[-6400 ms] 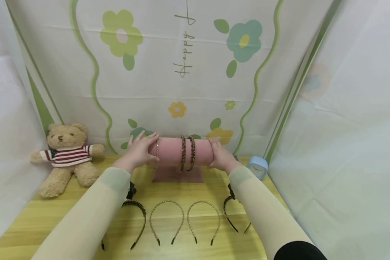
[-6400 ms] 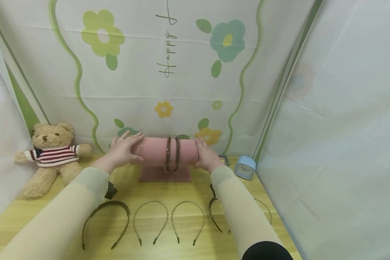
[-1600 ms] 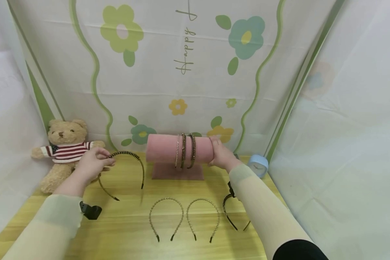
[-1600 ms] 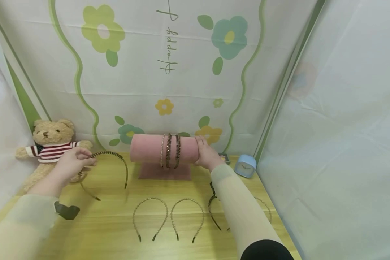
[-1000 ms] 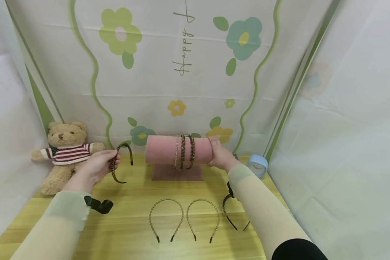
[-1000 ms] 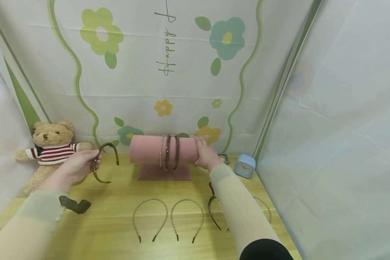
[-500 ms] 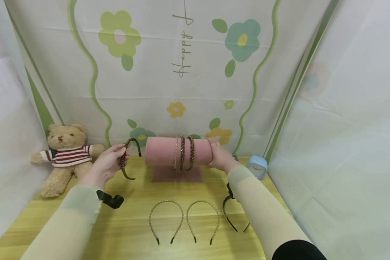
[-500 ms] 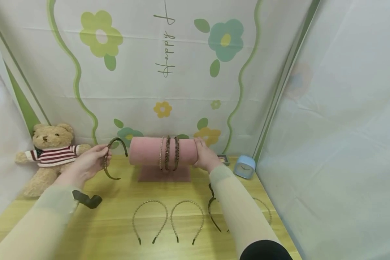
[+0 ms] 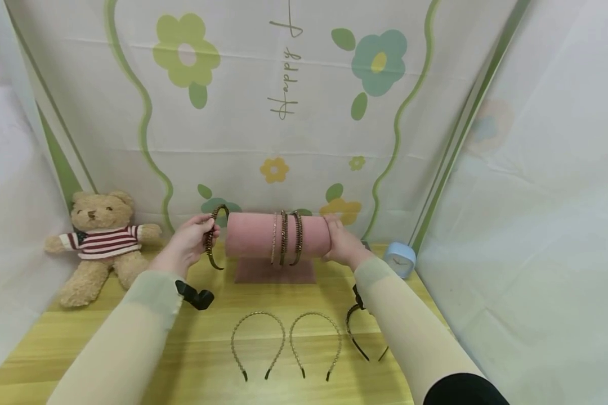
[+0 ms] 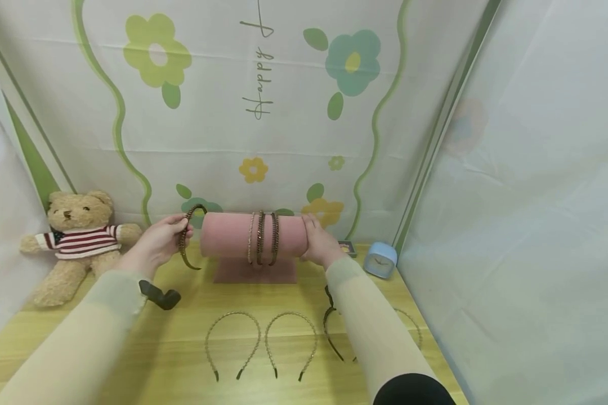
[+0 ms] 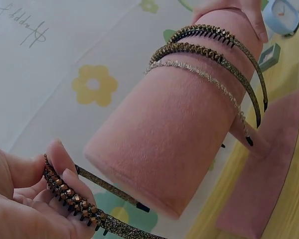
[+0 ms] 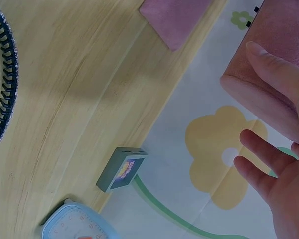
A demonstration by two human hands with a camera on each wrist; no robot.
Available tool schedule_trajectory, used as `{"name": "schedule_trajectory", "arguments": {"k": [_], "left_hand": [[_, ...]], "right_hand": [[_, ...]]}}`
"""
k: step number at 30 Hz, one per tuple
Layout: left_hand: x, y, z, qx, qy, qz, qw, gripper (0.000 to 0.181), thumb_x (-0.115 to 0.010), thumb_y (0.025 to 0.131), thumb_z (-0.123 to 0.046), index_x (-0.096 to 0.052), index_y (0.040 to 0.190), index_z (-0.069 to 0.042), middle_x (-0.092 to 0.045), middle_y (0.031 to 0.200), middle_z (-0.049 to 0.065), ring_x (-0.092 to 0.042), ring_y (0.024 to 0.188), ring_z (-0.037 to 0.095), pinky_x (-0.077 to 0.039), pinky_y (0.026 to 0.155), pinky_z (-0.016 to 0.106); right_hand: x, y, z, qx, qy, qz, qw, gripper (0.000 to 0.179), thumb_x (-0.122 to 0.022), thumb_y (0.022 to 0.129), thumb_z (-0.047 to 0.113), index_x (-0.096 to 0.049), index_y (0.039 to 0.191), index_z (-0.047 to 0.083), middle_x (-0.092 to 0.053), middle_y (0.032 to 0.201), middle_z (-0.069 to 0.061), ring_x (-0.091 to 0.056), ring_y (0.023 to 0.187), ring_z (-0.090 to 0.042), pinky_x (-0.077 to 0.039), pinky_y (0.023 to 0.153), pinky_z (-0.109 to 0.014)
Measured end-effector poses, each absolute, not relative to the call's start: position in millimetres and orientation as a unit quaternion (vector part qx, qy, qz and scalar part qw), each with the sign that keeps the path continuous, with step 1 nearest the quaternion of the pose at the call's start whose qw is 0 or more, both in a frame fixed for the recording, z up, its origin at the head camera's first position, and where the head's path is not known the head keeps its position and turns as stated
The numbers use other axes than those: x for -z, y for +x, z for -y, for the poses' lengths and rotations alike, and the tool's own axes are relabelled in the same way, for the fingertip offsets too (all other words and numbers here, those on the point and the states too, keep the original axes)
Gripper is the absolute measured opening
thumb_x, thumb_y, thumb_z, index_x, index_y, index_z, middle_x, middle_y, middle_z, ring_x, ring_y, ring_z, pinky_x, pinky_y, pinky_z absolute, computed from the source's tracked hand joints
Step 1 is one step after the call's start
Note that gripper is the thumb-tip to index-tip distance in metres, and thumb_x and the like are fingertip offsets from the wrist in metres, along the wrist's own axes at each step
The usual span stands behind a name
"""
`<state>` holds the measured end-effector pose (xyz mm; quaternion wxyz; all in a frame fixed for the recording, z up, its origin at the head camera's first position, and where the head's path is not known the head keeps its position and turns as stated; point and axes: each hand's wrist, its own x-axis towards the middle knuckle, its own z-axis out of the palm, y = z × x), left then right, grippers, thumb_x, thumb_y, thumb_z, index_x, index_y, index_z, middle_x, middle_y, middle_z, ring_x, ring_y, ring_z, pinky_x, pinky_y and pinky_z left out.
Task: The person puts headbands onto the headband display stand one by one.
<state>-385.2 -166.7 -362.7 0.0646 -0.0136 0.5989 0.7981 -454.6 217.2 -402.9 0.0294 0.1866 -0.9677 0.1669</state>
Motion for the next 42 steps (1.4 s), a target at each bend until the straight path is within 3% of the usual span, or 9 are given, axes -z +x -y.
{"name": "schedule_trajectory", "arguments": {"k": [14, 22, 26, 30, 34, 42], "left_hand": [[348.9, -393.8, 128.2, -0.79, -0.018, -0.611, 0.054, 0.045, -0.041, 0.107, -0.011, -0.03, 0.148, 0.004, -0.06, 0.096, 0.005, -0.059, 0.075, 0.006, -0.049, 0.069, 0.019], [342.8, -405.6, 109.4, -0.781, -0.048, -0.622, 0.046, 0.049, -0.043, 0.107, -0.015, -0.029, 0.151, 0.001, -0.061, 0.106, 0.01, -0.062, 0.077, 0.007, -0.052, 0.074, 0.02], [344.5, -409.4, 104.9, -0.744, -0.06, -0.665, 0.036, 0.056, -0.049, 0.105, -0.02, -0.027, 0.153, 0.0, -0.062, 0.11, 0.012, -0.064, 0.075, 0.007, -0.055, 0.075, 0.022], [347.2, -410.9, 100.6, -0.713, -0.051, -0.699, 0.032, 0.06, -0.055, 0.102, -0.014, -0.026, 0.152, 0.002, -0.061, 0.115, 0.015, -0.066, 0.077, 0.011, -0.056, 0.078, 0.027], [349.0, -410.0, 95.8, -0.691, -0.051, -0.721, 0.024, 0.054, -0.057, 0.1, -0.009, -0.031, 0.145, 0.006, -0.062, 0.119, 0.021, -0.068, 0.085, 0.019, -0.056, 0.082, 0.031], [346.8, -404.2, 90.5, -0.501, -0.04, -0.863, -0.06, 0.033, -0.062, 0.094, -0.022, -0.057, 0.116, 0.003, -0.059, 0.115, 0.019, -0.056, 0.104, 0.033, -0.052, 0.085, 0.044]], "right_hand": [[402.8, -455.3, -216.9, -0.169, 0.181, 0.969, 0.026, 0.123, -0.092, 0.068, 0.016, -0.008, 0.159, 0.019, -0.008, 0.164, -0.008, -0.053, 0.119, -0.038, -0.049, 0.093, -0.049], [401.5, -454.3, -217.2, -0.167, 0.182, 0.969, 0.025, 0.123, -0.092, 0.068, 0.016, -0.008, 0.159, 0.019, -0.009, 0.164, -0.009, -0.052, 0.121, -0.038, -0.05, 0.093, -0.049], [401.7, -454.5, -217.6, -0.173, 0.183, 0.968, 0.024, 0.123, -0.092, 0.067, 0.016, -0.009, 0.159, 0.019, -0.009, 0.164, -0.008, -0.051, 0.122, -0.038, -0.049, 0.095, -0.049], [402.8, -456.3, -217.2, -0.173, 0.183, 0.967, 0.026, 0.124, -0.093, 0.067, 0.016, -0.01, 0.159, 0.02, -0.01, 0.164, -0.009, -0.051, 0.123, -0.038, -0.049, 0.094, -0.049], [404.1, -457.6, -216.7, -0.174, 0.181, 0.968, 0.026, 0.125, -0.093, 0.066, 0.016, -0.01, 0.159, 0.021, -0.009, 0.164, -0.008, -0.052, 0.122, -0.037, -0.05, 0.092, -0.049], [405.3, -458.2, -217.0, -0.173, 0.186, 0.967, 0.031, 0.125, -0.093, 0.065, 0.015, -0.01, 0.159, 0.018, -0.01, 0.163, -0.011, -0.051, 0.122, -0.038, -0.049, 0.093, -0.049]]}}
